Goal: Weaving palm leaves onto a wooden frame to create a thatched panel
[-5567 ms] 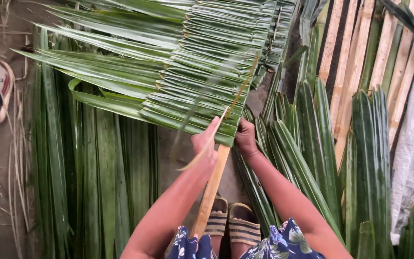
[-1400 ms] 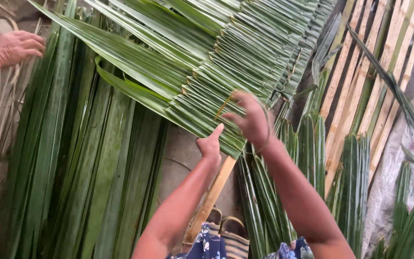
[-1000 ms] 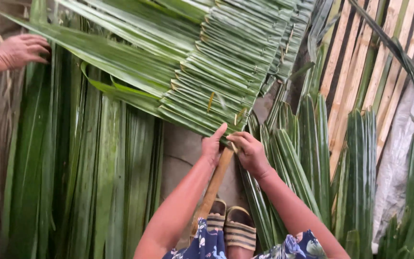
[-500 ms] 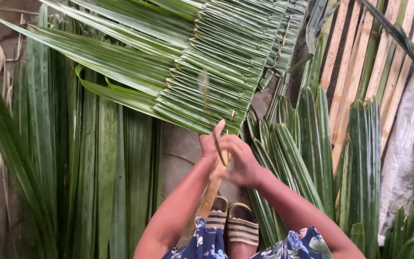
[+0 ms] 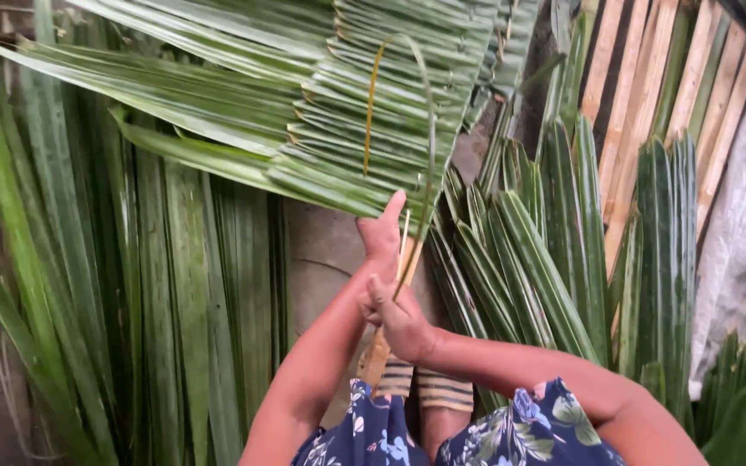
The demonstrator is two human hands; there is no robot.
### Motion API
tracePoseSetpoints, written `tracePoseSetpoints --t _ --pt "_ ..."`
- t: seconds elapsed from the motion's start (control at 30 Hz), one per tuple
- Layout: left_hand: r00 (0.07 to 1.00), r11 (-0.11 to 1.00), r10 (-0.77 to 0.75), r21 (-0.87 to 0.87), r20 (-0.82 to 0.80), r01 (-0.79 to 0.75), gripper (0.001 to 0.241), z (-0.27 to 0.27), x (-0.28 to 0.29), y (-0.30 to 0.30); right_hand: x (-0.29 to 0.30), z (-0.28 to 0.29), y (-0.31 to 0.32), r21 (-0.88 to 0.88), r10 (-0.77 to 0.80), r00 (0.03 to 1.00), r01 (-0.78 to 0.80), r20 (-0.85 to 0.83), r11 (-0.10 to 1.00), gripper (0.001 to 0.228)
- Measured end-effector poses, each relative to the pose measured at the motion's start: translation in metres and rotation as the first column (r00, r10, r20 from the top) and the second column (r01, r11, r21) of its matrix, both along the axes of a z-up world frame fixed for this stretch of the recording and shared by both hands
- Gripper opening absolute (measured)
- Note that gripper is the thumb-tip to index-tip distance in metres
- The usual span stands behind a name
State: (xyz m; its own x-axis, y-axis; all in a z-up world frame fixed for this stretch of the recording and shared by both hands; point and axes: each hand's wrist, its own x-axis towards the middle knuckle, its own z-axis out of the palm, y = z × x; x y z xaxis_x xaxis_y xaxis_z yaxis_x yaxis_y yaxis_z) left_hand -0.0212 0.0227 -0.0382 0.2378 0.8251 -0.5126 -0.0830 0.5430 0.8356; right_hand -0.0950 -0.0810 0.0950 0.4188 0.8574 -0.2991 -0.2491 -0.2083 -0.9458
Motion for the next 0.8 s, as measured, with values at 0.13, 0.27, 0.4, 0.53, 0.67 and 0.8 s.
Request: tracePoseSetpoints --t 0.13,0.27,0.4,0.53,0.67,0.8 --pt "0.998 0.995 0.05 0.083 0.044 -0.053 0.054 -0.002 0.009 0.006 0.001 0.016 0.006 0.031 0.05 0.993 -0.053 0.104 0.998 0.066" --pt "0.998 0.994 0.055 0.091 0.041 -0.059 0.056 -0.021 0.012 0.005 0.001 0.019 0.003 0.037 0.054 0.99 -0.059 0.128 0.998 0.068" --pt "0.999 0.995 0.051 0.083 0.014 -0.052 0.055 0.017 0.007 0.006 0.003 0.014 0.002 0.046 0.072 0.988 -0.079 0.14 0.996 0.066" --pt "0.971 0.955 -0.217 -0.226 -0.102 0.19 0.063 0.081 -0.044 0.013 0.054 0.065 0.009 0.112 0.223 0.938 -0.26 0.266 0.959 0.025" --pt "0.782 0.611 -0.582 -0.515 0.222 0.601 0.082 0.085 -0.107 0.001 0.163 0.077 -0.006 0.225 0.092 0.886 -0.214 0.455 0.951 0.088" --pt "0.746 0.606 -0.639 -0.475 0.187 0.638 0.079 0.074 -0.145 -0.049 0.183 -0.026 0.005 -0.036 -0.33 0.943 0.332 0.04 0.943 0.048"
